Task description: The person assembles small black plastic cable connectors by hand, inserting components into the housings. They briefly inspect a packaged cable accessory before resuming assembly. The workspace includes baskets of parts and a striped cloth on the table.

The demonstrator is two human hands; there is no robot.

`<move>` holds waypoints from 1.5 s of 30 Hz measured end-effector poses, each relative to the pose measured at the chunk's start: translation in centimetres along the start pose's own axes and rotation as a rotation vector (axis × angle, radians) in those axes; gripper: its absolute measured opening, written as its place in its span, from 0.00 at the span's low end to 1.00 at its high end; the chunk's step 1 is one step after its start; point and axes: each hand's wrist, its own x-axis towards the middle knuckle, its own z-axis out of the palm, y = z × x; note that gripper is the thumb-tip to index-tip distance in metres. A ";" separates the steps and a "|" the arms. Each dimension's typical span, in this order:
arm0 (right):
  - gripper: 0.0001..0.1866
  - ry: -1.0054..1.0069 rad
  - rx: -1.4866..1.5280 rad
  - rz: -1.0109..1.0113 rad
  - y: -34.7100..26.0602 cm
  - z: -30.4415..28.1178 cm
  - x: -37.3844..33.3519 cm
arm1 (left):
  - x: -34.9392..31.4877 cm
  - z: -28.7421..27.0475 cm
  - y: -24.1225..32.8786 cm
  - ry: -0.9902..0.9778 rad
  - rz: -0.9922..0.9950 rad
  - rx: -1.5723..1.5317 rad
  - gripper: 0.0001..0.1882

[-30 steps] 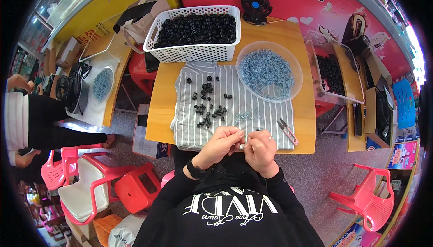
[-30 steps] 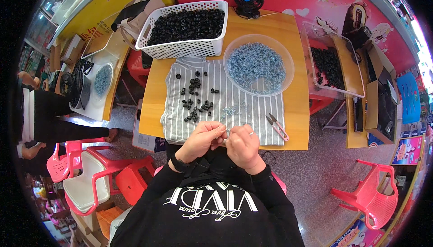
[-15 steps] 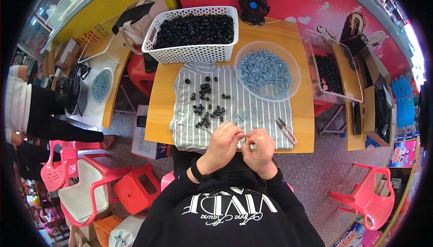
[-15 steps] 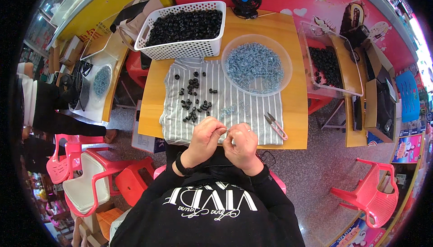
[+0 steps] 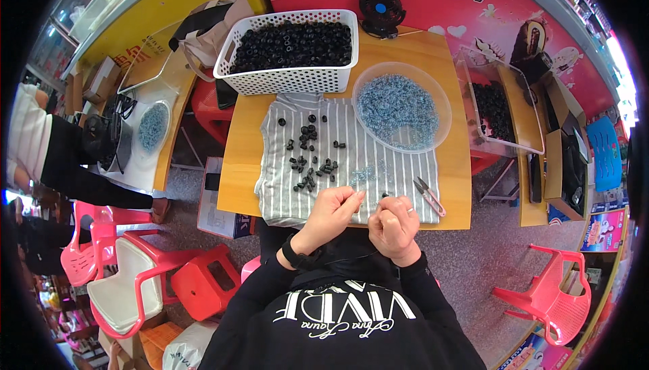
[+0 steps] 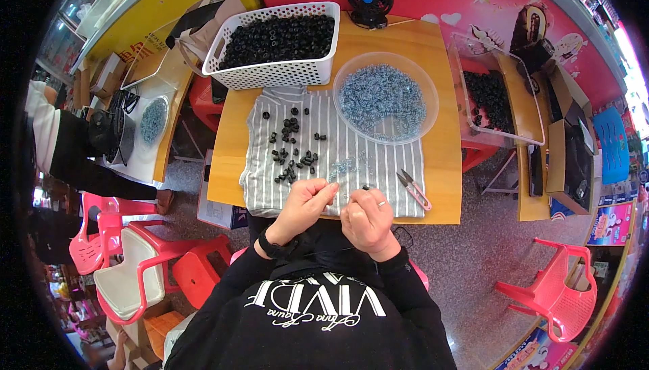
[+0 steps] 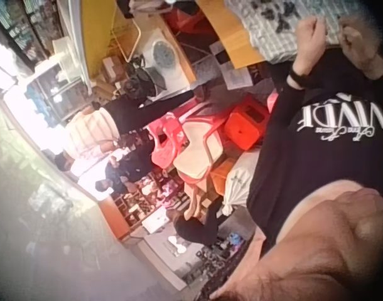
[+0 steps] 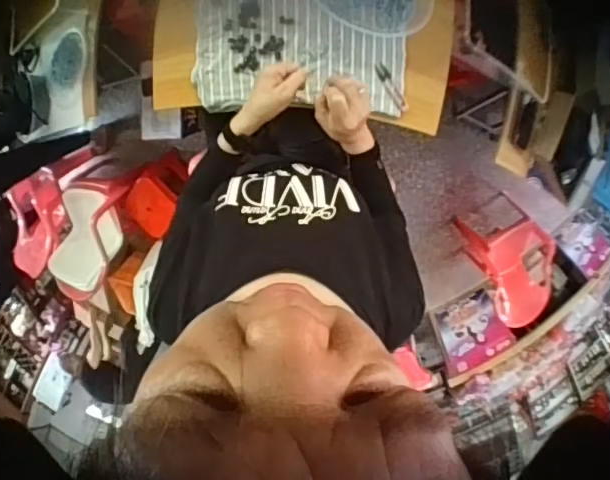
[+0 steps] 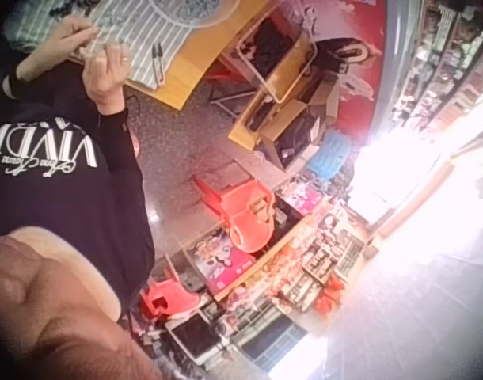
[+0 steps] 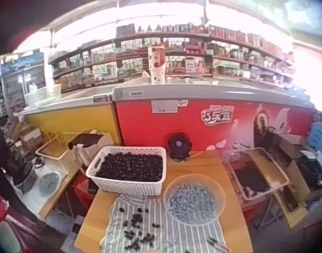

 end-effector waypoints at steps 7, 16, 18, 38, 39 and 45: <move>0.11 -0.245 -0.159 0.201 0.8 -0.2 -0.6 | 1.3 0.7 0.8 0.227 0.532 0.688 0.05; 0.06 -0.499 -0.296 0.208 0.0 0.6 -1.8 | -0.7 -3.7 -0.2 0.319 0.366 0.532 0.06; 0.07 -0.498 -0.275 0.192 0.0 0.2 -1.7 | -1.5 -3.8 -0.5 0.279 0.364 0.600 0.08; 0.06 -0.538 -0.317 0.159 0.4 0.2 -1.1 | 0.3 -2.6 -2.1 0.204 0.501 0.690 0.11; 0.07 -0.512 -0.291 0.171 0.5 0.2 -1.2 | 0.4 -2.6 -2.0 0.220 0.522 0.673 0.11; 0.09 -0.235 -0.019 0.342 0.4 0.0 -0.9 | -0.1 -3.6 -0.4 0.230 0.321 0.089 0.09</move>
